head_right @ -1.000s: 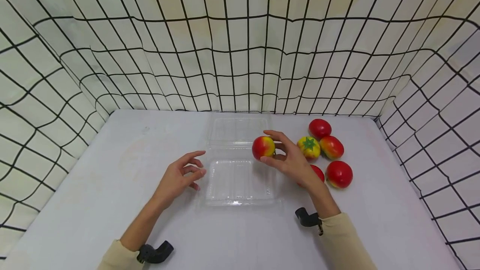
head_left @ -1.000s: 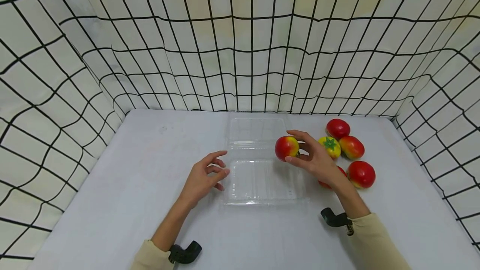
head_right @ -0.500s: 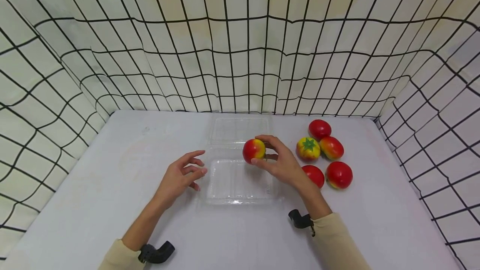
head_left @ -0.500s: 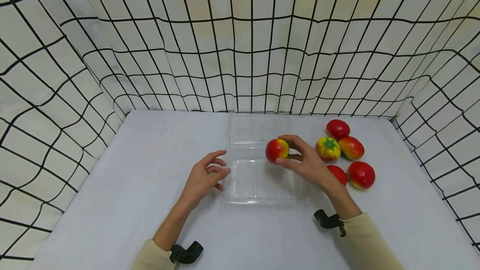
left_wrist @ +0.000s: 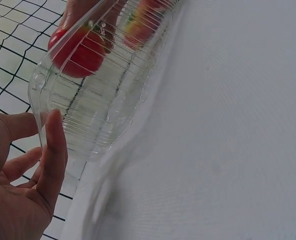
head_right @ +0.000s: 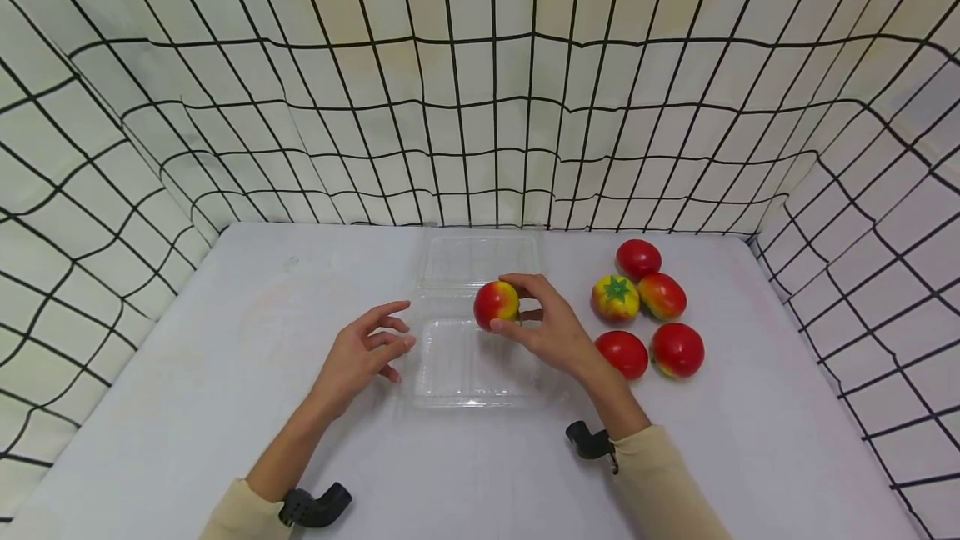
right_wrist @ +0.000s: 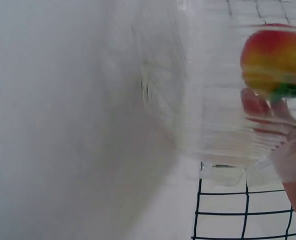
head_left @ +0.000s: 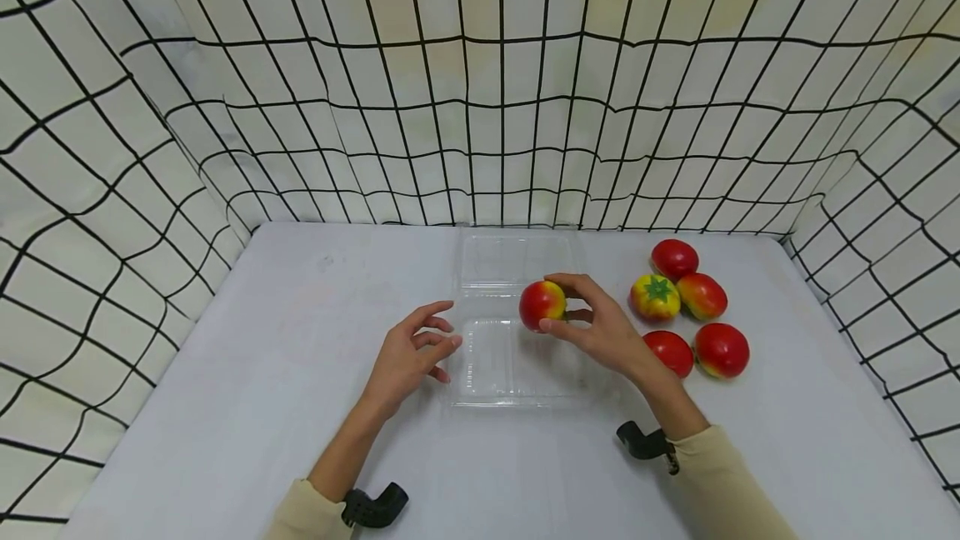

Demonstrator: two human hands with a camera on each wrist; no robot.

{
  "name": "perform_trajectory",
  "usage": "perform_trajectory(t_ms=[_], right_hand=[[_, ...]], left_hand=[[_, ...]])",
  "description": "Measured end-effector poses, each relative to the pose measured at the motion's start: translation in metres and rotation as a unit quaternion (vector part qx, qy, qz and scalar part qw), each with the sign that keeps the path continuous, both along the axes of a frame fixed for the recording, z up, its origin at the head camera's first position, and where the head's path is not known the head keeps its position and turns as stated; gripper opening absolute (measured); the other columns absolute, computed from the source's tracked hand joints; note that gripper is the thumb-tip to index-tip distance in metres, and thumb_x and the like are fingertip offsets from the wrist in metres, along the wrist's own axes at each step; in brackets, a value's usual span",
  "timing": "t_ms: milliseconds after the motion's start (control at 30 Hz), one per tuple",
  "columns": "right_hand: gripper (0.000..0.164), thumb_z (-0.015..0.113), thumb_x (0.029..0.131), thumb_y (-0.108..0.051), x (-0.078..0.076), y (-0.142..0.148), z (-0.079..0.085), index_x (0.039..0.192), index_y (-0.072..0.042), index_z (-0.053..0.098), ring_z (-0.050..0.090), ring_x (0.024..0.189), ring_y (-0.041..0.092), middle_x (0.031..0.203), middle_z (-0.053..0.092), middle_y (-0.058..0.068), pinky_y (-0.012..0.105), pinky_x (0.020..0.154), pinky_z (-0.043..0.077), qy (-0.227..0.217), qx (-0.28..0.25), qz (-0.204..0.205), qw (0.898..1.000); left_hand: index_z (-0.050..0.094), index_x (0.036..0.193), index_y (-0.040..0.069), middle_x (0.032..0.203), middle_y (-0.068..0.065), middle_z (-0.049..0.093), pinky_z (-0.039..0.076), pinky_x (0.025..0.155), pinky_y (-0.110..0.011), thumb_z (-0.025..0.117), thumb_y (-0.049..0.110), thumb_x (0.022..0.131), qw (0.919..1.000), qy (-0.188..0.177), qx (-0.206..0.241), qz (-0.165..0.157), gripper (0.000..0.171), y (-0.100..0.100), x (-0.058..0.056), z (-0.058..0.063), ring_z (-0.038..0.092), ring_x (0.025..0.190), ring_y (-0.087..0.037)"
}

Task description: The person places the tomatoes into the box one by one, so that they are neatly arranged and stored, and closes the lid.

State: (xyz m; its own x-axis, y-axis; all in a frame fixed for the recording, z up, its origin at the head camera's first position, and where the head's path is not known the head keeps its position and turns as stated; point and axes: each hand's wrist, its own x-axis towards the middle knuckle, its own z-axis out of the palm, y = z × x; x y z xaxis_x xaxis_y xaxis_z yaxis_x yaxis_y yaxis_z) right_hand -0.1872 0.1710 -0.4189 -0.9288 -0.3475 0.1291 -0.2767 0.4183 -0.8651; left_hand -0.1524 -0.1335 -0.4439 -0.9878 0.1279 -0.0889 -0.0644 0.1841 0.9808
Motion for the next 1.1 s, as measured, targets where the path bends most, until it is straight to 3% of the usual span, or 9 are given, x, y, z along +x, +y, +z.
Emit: perform_trajectory(t_ms=[367, 667, 1100], right_hand=[[0.069, 0.083, 0.089, -0.024, 0.001, -0.009, -0.002, 0.149, -0.028, 0.049, 0.056, 0.136, 0.034, 0.152, 0.051, 0.005, 0.044, 0.103, 0.059, -0.024, -0.018, 0.012, 0.999], [0.066, 0.083, 0.088, -0.025, 0.002, -0.016, -0.001, 0.146, -0.027, 0.052, 0.058, 0.136, 0.034, 0.148, 0.055, 0.005, 0.044, 0.103, 0.059, -0.036, -0.003, 0.011, 0.999], [0.069, 0.085, 0.085, -0.021, 0.004, -0.026, -0.001, 0.146, -0.025, 0.054, 0.057, 0.135, 0.031, 0.148, 0.056, 0.005, 0.043, 0.103, 0.059, -0.053, -0.001, 0.044, 0.998]], left_hand=[[0.054, 0.150, 0.014, 0.122, -0.019, 0.059, 0.063, 0.060, -0.032, 0.074, 0.010, 0.095, 1.0000, -0.001, -0.005, 0.004, 0.059, 0.002, -0.001, 0.000, 0.070, 0.088, -0.025], [0.054, 0.150, 0.017, 0.121, -0.015, 0.061, 0.063, 0.060, -0.033, 0.074, 0.011, 0.095, 0.9999, -0.008, -0.004, 0.007, 0.059, 0.001, -0.002, -0.001, 0.069, 0.089, -0.029], [0.054, 0.150, 0.016, 0.122, -0.017, 0.061, 0.063, 0.062, -0.033, 0.061, 0.005, 0.099, 0.9998, -0.019, 0.008, 0.002, 0.053, 0.001, -0.001, 0.000, 0.069, 0.097, -0.029]])
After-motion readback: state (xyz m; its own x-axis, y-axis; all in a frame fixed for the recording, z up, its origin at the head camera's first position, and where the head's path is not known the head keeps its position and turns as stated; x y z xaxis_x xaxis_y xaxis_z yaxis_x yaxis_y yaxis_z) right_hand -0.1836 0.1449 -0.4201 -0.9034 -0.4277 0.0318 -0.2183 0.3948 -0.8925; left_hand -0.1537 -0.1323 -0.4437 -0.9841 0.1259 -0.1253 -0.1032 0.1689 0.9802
